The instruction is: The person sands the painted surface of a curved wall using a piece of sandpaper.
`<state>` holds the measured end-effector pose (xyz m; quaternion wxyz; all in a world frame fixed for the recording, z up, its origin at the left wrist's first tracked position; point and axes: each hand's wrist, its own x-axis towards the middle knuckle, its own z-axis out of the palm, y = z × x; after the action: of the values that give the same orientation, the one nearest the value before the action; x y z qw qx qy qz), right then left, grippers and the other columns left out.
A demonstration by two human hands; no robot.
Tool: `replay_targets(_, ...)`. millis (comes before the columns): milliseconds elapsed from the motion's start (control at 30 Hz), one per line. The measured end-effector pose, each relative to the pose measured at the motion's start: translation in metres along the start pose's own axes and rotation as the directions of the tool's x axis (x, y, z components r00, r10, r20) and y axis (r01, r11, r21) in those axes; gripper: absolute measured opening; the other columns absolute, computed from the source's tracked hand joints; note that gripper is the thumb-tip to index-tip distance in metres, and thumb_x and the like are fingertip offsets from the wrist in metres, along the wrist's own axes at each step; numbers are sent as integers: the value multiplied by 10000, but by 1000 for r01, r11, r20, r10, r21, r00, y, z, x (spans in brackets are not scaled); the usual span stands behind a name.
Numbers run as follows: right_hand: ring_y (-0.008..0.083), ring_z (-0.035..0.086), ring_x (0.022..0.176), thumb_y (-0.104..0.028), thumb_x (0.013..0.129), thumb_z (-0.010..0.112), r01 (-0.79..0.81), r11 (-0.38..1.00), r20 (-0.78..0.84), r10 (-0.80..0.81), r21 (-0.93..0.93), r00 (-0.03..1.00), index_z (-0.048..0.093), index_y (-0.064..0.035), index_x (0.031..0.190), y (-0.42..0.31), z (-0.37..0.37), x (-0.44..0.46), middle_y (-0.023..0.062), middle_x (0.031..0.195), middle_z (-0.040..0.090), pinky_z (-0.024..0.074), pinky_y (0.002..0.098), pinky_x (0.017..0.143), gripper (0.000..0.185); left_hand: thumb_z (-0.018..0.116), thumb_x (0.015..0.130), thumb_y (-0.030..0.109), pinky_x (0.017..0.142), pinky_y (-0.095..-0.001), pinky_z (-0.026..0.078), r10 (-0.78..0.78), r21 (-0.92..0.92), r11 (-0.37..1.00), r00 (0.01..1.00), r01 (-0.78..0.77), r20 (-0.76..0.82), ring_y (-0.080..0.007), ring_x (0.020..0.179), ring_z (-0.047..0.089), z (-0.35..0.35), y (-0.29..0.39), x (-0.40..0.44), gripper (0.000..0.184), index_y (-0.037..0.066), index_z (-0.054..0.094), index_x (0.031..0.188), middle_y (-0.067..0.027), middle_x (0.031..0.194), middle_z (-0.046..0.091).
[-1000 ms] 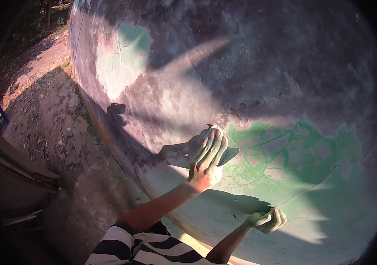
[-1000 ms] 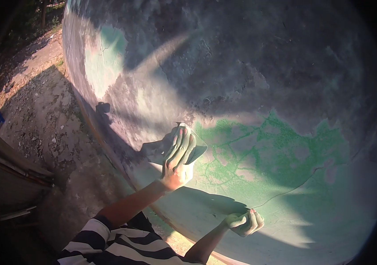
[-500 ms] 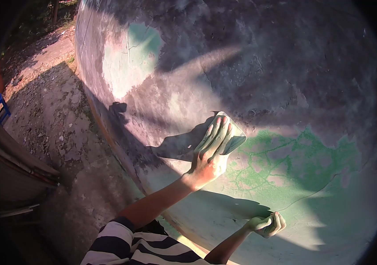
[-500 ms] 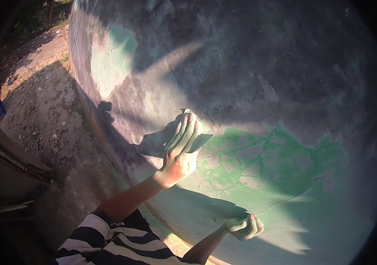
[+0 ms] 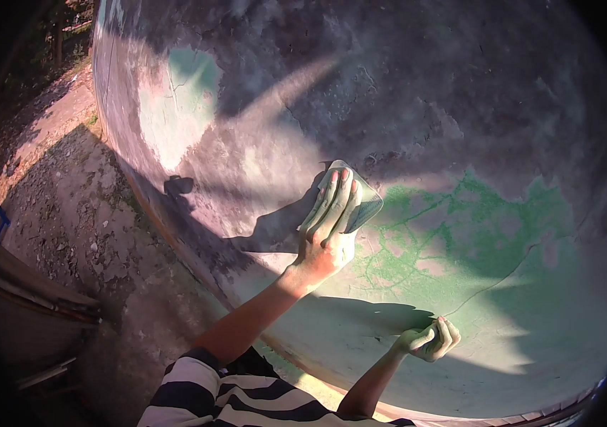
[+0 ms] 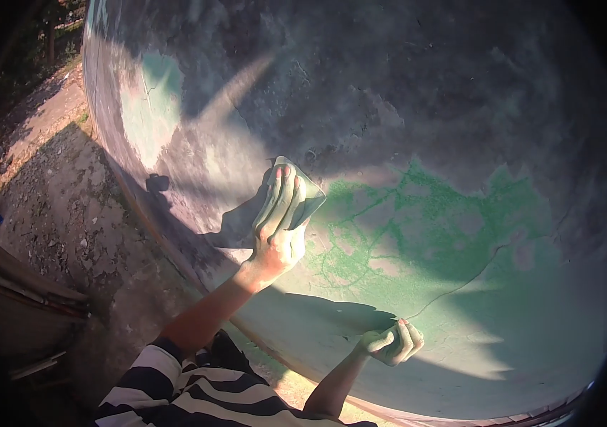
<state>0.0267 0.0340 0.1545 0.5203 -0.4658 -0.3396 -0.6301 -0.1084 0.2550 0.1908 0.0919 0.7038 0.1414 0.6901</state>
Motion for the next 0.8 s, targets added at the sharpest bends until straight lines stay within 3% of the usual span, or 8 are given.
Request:
replay_targets(67,219,555,711,-173,806,595,-32,999,1,32,42,999,623,39,760,0,0,-2,108,753,552,448,320,636,219,559,868,31,1103,-534,383,-47,-41,998,998,48,36,-513,1350,413,3,5,-13,490,-148,510,1322,-343,1416,461)
replay_targets(200,218,553,708,-132,755,578,-64,996,-22,66,61,998,618,40,754,-5,2,-2,107,750,549,449,317,635,178,554,825,16,1112,-548,364,1,-41,999,993,3,115,-505,1340,434,1,12,-73,493,-154,538,1288,-347,1383,495)
replay_targets(300,219,551,704,-131,747,576,-78,996,-23,79,50,997,621,41,756,-6,2,-2,108,749,548,448,318,630,178,544,777,-14,1110,-477,394,1,34,999,998,-3,60,-388,1356,473,2,6,-49,574,-76,538,1348,-252,1435,500)
replay_targets(400,221,553,702,-131,746,574,-66,995,-22,67,70,997,627,41,762,-5,2,-2,112,750,550,445,324,623,181,548,893,62,1128,-540,341,2,-8,1000,998,-1,68,-495,1369,397,-6,1,0,509,-147,480,1352,-347,1439,432)
replay_targets(467,223,556,698,-132,744,575,-61,996,-25,63,72,998,631,40,764,-3,2,-2,115,750,556,443,326,619,183,553,905,66,1133,-535,333,-10,-14,1000,998,11,60,-498,1370,393,-6,6,-3,502,-147,480,1354,-349,1437,433)
replay_targets(533,224,558,695,-134,743,575,-62,996,-33,64,69,997,634,40,766,-2,1,-2,117,750,561,441,327,616,185,541,801,0,1113,-508,380,-38,3,999,995,38,97,-433,1386,413,-2,10,-39,589,-101,488,1379,-281,1465,447)
replay_targets(733,233,562,686,-140,744,579,-52,998,3,51,47,999,630,36,764,-6,1,0,122,745,579,436,332,613,185,511,771,-28,1135,-487,363,15,-15,1000,983,-13,184,-409,1375,438,-11,15,-59,608,-87,502,1376,-265,1457,467)
replay_targets(800,233,562,687,-146,750,583,-54,997,6,54,61,999,625,34,761,-4,-1,0,124,748,585,436,333,612,185,545,912,61,1137,-534,332,-23,-49,998,984,32,175,-488,1389,369,-12,11,-26,510,-117,467,1383,-336,1467,404)
